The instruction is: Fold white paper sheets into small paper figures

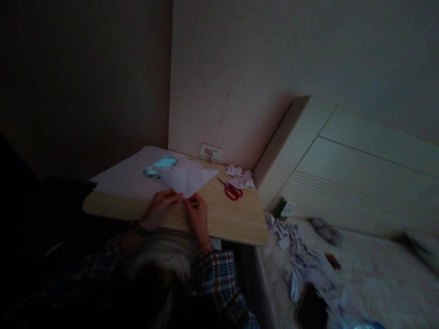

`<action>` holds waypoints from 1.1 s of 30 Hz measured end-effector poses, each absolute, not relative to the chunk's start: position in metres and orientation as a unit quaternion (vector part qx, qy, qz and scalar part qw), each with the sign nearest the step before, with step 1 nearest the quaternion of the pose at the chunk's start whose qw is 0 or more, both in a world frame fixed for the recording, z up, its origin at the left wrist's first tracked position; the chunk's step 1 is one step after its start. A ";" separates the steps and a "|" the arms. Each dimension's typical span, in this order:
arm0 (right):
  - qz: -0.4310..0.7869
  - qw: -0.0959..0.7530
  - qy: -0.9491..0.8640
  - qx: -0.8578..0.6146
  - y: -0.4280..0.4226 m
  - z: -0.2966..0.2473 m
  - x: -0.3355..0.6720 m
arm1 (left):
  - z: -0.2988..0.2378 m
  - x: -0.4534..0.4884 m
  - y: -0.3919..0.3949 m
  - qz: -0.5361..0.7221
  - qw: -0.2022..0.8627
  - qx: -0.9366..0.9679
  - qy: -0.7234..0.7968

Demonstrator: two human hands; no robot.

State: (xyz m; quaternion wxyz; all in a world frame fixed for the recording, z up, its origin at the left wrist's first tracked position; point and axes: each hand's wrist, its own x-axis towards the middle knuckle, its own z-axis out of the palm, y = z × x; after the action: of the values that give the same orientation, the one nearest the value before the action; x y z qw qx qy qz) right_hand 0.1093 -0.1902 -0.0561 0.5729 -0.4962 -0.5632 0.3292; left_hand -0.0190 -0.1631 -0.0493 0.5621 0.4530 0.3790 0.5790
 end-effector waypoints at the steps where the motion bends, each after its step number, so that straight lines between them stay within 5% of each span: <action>1: 0.328 0.573 -0.562 -0.498 -0.191 -0.055 0.109 | -0.048 -0.019 -0.164 0.579 0.568 0.448 0.376; 26: 0.341 0.605 -0.526 -0.491 -0.195 -0.053 0.110 | 0.027 -0.114 -0.136 0.767 0.547 0.120 0.315; 33: 0.344 0.618 -0.513 -0.488 -0.191 -0.054 0.108 | -0.010 -0.064 -0.162 0.590 0.637 0.319 0.380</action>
State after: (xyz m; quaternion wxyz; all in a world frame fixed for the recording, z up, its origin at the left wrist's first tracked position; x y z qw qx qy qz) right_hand 0.1082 -0.1913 -0.0544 0.6177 -0.4876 -0.5125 0.3436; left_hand -0.0638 -0.1620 -0.0103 0.6369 0.3186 0.3804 0.5901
